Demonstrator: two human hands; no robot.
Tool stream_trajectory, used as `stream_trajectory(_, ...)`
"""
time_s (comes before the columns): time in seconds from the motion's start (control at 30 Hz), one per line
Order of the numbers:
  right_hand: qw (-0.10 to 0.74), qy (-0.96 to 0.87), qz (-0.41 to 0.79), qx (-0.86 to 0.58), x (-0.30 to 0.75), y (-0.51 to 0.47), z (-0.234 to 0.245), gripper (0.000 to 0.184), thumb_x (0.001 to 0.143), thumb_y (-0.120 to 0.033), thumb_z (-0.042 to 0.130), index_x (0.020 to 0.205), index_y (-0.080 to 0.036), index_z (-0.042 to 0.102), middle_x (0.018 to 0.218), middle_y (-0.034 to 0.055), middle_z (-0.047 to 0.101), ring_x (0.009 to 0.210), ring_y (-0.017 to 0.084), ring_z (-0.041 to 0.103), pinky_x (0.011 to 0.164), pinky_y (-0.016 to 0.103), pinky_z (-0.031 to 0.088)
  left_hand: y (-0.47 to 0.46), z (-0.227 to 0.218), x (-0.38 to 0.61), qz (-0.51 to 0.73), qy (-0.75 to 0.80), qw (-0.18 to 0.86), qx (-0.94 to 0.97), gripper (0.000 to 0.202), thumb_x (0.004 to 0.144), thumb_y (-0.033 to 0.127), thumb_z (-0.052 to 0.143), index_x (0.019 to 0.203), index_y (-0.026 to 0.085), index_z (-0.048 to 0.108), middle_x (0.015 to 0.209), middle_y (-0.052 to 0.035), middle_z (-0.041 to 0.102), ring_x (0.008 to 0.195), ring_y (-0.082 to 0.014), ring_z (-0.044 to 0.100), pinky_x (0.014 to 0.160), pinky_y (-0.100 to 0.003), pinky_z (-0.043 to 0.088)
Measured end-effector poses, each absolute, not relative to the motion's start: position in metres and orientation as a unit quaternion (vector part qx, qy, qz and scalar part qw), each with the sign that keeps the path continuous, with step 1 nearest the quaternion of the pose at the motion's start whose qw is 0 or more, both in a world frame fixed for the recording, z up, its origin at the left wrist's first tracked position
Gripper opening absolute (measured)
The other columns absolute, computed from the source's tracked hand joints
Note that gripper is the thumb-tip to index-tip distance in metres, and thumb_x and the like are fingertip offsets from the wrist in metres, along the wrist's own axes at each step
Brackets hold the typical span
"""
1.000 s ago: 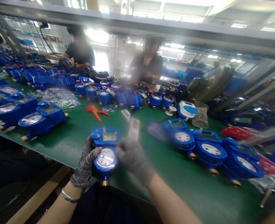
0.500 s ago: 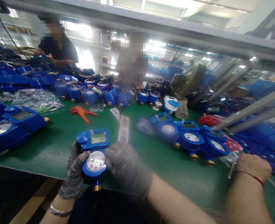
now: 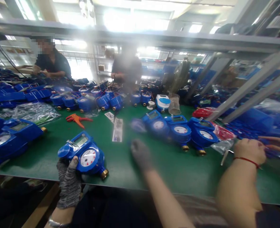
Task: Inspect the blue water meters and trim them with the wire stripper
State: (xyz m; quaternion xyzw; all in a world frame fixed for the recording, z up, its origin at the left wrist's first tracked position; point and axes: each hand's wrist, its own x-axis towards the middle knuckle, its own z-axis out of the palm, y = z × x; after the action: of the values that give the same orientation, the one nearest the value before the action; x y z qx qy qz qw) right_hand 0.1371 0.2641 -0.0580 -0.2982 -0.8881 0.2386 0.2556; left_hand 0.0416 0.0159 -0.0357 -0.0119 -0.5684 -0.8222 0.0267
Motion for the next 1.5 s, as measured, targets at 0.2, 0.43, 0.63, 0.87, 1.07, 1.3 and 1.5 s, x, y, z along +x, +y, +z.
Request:
stream_trajectory(0.2, 0.203, -0.914, 0.167, -0.31, 0.126, 0.271, -0.073, 0.014, 0.087, -0.025, 0.055, 0.086, -0.016, 0.065, 0.085, 0.0067, 0.065, 0.077, 0.018, 0.058, 0.069, 0.026, 0.04, 0.005, -0.033, 0.03, -0.786, -0.613, 0.068, -0.05, 0.048, 0.081, 0.041, 0.07, 0.124, 0.026, 0.052, 0.124, -0.0038, 0.056, 0.115, -0.0255, 0.053, 0.108, -0.047, 0.037)
stream_trajectory(0.43, 0.167, -0.936, 0.103, -0.293, 0.142, 0.266, -0.061, 0.019, 0.092, -0.019, 0.048, 0.083, -0.014, 0.064, 0.083, 0.0098, 0.063, 0.078, 0.019, 0.055, 0.071, 0.028, 0.038, -0.009, -0.029, -0.003, -0.743, -0.648, 0.059, -0.157, 0.043, 0.086, 0.044, 0.063, 0.123, 0.022, 0.056, 0.126, -0.006, 0.057, 0.114, -0.0256, 0.053, 0.102, -0.039, 0.04)
stream_trajectory(0.63, 0.152, -0.938, 0.117, -0.289, 0.158, 0.263, -0.065, 0.018, 0.091, -0.016, 0.049, 0.086, -0.014, 0.067, 0.087, 0.0092, 0.064, 0.086, 0.02, 0.057, 0.076, 0.028, 0.041, -0.015, -0.029, -0.009, -0.726, -0.651, -0.019, -0.221, 0.053, 0.085, 0.041, 0.066, 0.133, 0.027, 0.049, 0.135, -0.004, 0.052, 0.123, -0.0254, 0.048, 0.106, -0.034, 0.037)
stream_trajectory(0.87, 0.226, -0.909, 0.24, -0.255, 0.132, 0.233, -0.011, 0.014, 0.09, -0.024, 0.054, 0.09, -0.015, 0.065, 0.087, 0.0058, 0.066, 0.078, 0.018, 0.06, 0.073, 0.029, 0.046, -0.016, -0.036, -0.012, -0.708, -0.668, 0.008, -0.231, 0.051, 0.086, 0.04, 0.065, 0.133, 0.028, 0.049, 0.131, -0.0033, 0.053, 0.12, -0.024, 0.049, 0.106, -0.034, 0.038)
stream_trajectory(1.07, 0.231, -0.925, 0.298, -0.033, 0.088, 0.123, 0.037, 0.011, 0.088, -0.023, 0.057, 0.082, -0.018, 0.065, 0.087, 0.0069, 0.065, 0.082, 0.021, 0.059, 0.081, 0.034, 0.047, -0.017, -0.034, -0.013, -0.704, -0.671, -0.009, -0.232, 0.05, 0.087, 0.039, 0.063, 0.134, 0.027, 0.048, 0.134, -0.005, 0.052, 0.123, -0.0261, 0.048, 0.109, -0.038, 0.036)
stream_trajectory(1.3, 0.221, -0.957, 0.185, -0.028, 0.059, 0.106, 0.026, 0.017, 0.086, -0.025, 0.052, 0.073, -0.02, 0.061, 0.074, 0.0069, 0.064, 0.065, 0.019, 0.057, 0.068, 0.033, 0.049, -0.018, -0.035, -0.011, -0.753, -0.624, -0.035, -0.207, 0.053, 0.085, 0.039, 0.066, 0.133, 0.028, 0.049, 0.137, -0.005, 0.051, 0.128, -0.0279, 0.045, 0.113, -0.042, 0.032)
stream_trajectory(1.5, 0.216, -0.948, 0.232, 0.011, 0.046, 0.126, 0.023, 0.009, 0.076, -0.036, 0.063, 0.067, -0.033, 0.062, 0.064, 0.0056, 0.061, 0.054, 0.024, 0.058, 0.049, 0.039, 0.047, -0.021, -0.034, -0.014, -0.779, -0.588, -0.092, -0.198, 0.068, 0.073, 0.05, 0.075, 0.132, 0.026, 0.051, 0.134, -0.0086, 0.052, 0.126, -0.033, 0.047, 0.112, -0.047, 0.034)
